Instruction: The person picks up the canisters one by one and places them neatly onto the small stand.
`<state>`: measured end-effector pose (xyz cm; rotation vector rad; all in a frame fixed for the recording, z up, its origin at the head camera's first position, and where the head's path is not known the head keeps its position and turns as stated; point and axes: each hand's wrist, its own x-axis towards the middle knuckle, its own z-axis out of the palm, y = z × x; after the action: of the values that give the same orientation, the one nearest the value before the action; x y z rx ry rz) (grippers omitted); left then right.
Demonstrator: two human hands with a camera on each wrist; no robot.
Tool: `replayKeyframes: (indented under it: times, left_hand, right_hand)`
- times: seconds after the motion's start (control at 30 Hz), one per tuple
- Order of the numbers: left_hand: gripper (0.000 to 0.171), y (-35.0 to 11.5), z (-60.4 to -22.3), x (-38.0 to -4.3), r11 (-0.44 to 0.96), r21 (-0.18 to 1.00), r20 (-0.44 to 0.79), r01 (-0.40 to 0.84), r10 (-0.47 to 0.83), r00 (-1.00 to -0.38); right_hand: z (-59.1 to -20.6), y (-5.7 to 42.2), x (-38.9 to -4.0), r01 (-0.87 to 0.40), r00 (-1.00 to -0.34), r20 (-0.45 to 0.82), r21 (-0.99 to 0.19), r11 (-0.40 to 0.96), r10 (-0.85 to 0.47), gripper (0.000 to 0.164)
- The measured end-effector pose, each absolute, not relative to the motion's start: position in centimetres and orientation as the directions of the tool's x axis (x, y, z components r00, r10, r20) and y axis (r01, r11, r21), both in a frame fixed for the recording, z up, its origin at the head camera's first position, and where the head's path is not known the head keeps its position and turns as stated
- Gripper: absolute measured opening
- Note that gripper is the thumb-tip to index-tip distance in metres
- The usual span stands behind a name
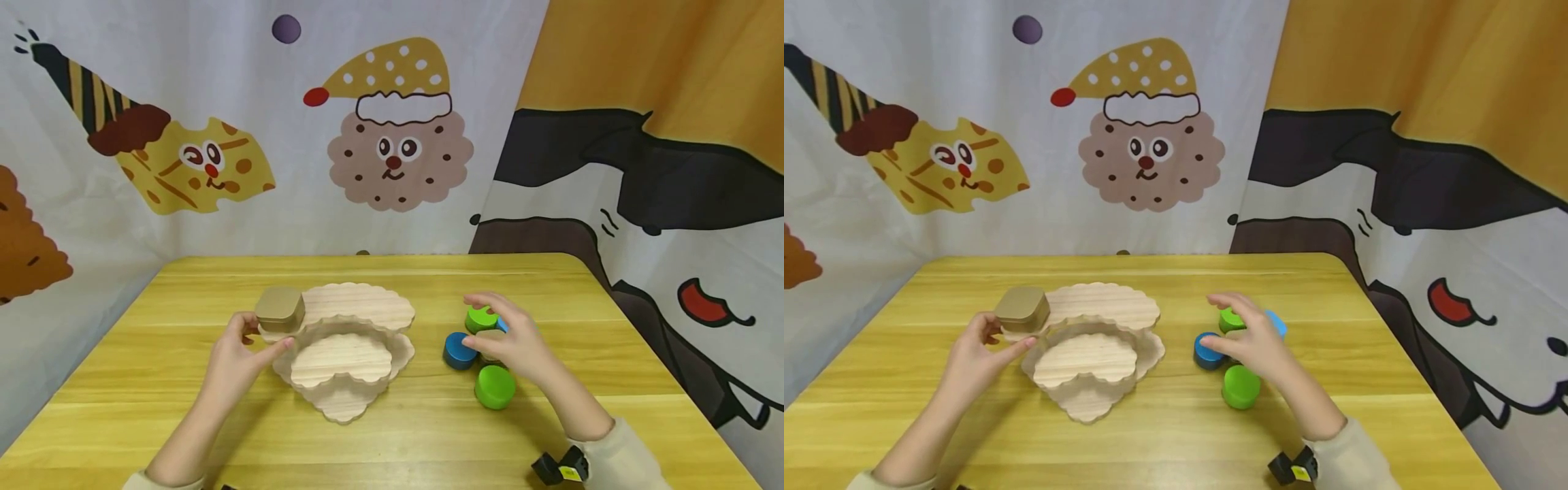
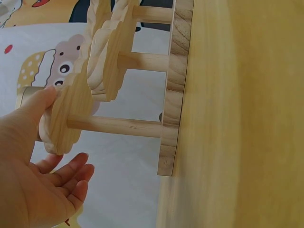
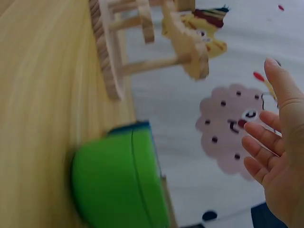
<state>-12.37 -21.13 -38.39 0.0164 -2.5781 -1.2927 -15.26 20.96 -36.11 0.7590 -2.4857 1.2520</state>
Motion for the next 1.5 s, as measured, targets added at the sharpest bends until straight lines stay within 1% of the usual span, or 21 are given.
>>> replayKeyframes:
  times: [0.1,0.27,0.37,0.63,0.93,1.23,1.5]
  left_hand:
    - [0.069,-21.1,-38.3,-12.4,0.607,0.788,0.221,0.102,-0.124,-0.967]
    - [0.071,-21.0,-38.3,-12.5,0.603,0.792,0.207,0.093,-0.123,-0.971]
    - [0.071,-21.1,-38.4,-12.4,0.600,0.795,0.204,0.091,-0.124,-0.971]
    - [0.070,-21.1,-38.3,-12.3,0.610,0.786,0.216,0.098,-0.123,-0.969]
    - [0.072,-21.0,-37.9,-12.1,0.603,0.793,0.193,0.087,-0.112,-0.975]
    - [0.068,-21.1,-38.1,-12.3,0.602,0.791,0.219,0.106,-0.117,-0.969]
    - [0.070,-21.1,-38.0,-12.3,0.601,0.794,0.209,0.098,-0.118,-0.971]
  right_hand:
    - [-36.6,22.3,-15.5,-0.552,-0.834,0.455,-0.656,0.515,-0.313,0.061]
    - [-37.6,24.7,-16.3,-0.572,-0.811,0.508,-0.587,0.573,-0.289,0.062]
    - [-38.0,26.0,-16.8,-0.560,-0.815,0.508,-0.568,0.603,-0.279,0.063]
    - [-39.1,28.9,-17.8,-0.468,-0.877,0.408,-0.610,0.639,-0.253,0.063]
    - [-40.9,30.7,-18.6,-0.445,-0.895,0.346,-0.628,0.639,-0.282,0.069]
    - [-42.3,31.7,-18.9,-0.412,-0.910,0.272,-0.666,0.622,-0.312,0.071]
    - [-42.9,32.1,-19.0,-0.338,-0.932,0.169,-0.723,0.603,-0.319,0.076]
